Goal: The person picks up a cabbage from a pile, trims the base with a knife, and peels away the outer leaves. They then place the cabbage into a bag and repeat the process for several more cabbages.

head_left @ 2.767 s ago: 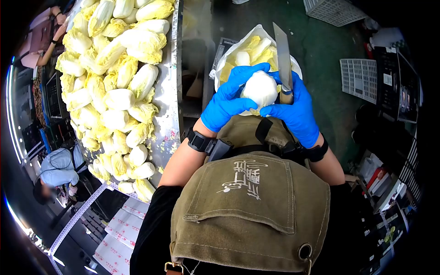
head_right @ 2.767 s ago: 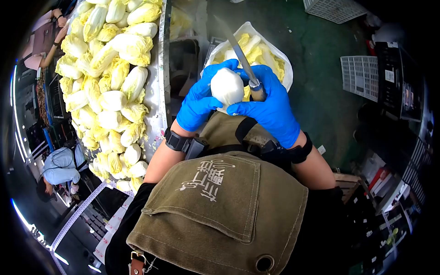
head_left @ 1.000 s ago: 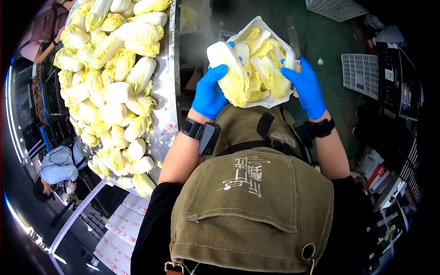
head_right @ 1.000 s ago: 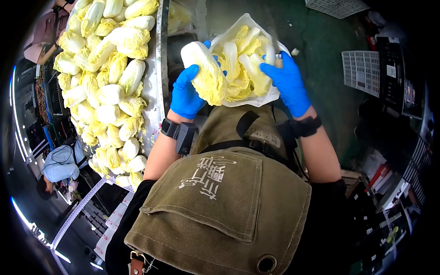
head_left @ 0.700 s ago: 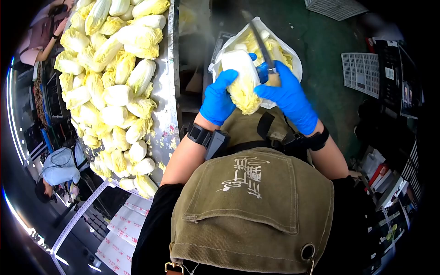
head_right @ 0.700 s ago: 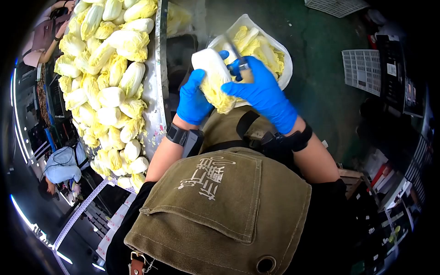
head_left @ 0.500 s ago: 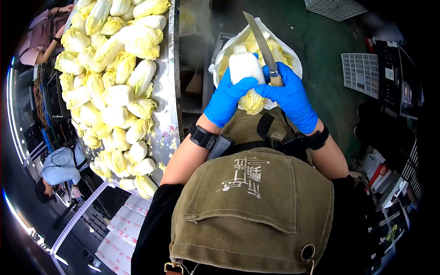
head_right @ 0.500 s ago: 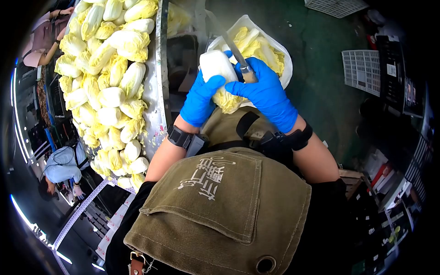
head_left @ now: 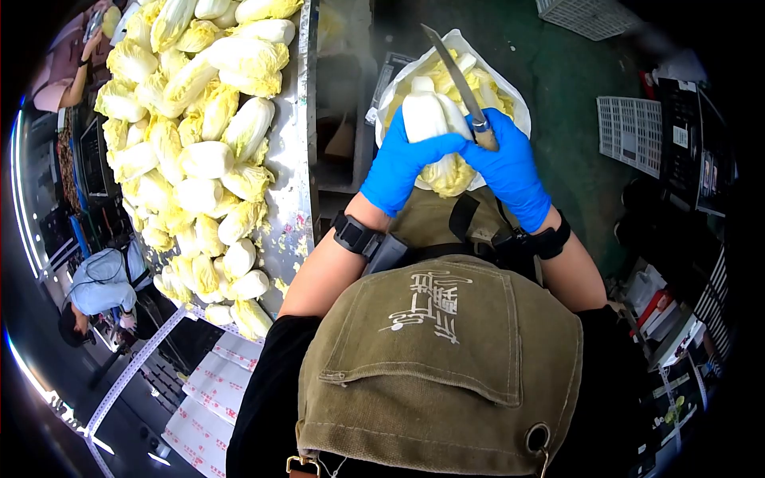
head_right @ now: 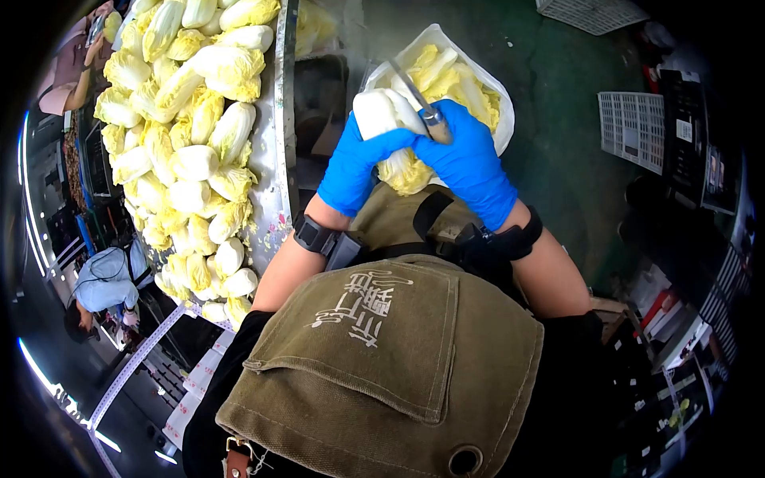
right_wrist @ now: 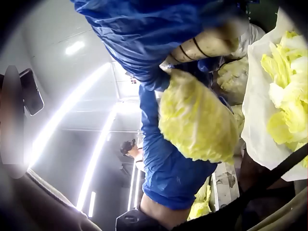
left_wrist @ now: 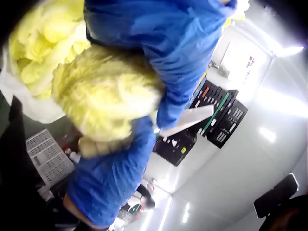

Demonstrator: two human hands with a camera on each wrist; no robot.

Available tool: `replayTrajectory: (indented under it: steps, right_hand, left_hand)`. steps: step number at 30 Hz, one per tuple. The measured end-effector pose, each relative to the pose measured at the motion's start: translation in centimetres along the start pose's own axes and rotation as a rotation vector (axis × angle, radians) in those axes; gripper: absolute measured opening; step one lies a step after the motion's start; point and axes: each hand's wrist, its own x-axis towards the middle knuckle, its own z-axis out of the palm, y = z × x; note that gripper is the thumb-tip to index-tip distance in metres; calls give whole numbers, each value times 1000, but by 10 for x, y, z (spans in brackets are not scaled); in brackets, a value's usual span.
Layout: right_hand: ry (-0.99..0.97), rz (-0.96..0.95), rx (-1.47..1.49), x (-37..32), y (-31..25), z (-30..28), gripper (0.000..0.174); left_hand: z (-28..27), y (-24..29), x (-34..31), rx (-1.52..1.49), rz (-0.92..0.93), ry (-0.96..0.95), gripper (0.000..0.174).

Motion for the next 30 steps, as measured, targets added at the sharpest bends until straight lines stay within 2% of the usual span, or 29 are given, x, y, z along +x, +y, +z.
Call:
replayTrajectory:
  steps: [1,4,7,9,11,13,16,17,19,21,24,25,28,30]
  right_hand:
    - [45,5,30,0,1,0,28]
    - [159,-26,-112,1,15,2,26]
    - [234,-44,-157,3,21,-2,24]
    - [294,-84,-205,7,29,-9,25]
    - [286,7,-181,12,33,-19,26]
    - [228,124,-155,20,47,-30,31]
    - [204,-44,-300,27,67,-28,33]
    - [180,-28,-209,26,68,-28,32]
    - [133,2,-30,21,43,-21,31]
    - [104,-59,26,14,18,-17,27]
    - [84,-44,46,2,-7,-23,22]
    - [80,-21,41,0,-11,-25,21]
    - [64,74,108,-4,-15,-31,17]
    - [38,137,150,-8,-18,-33,17]
  left_hand:
    - [-6,2,-1,54,-66,-5,59]
    - [-8,-2,0,-7,-65,-22,59]
    - [-19,-15,7,-115,-41,35,55]
    - [-30,-16,10,-265,-116,29,54]
    - [-53,-22,10,-426,-231,47,59]
    - [-49,-6,6,-538,-252,-77,64]
    - [-43,4,0,-656,-294,-184,68]
    - [-41,6,-2,-680,-304,-208,69]
    - [-36,7,-4,-530,-280,-233,71]
    - [-27,9,-7,-389,-229,-234,72]
    - [-26,12,-7,-302,-156,-295,60]
    - [-23,14,-8,-314,-156,-293,60]
    - [-19,19,-9,-400,-254,-320,75]
    - [-14,24,-12,-399,-245,-318,76]
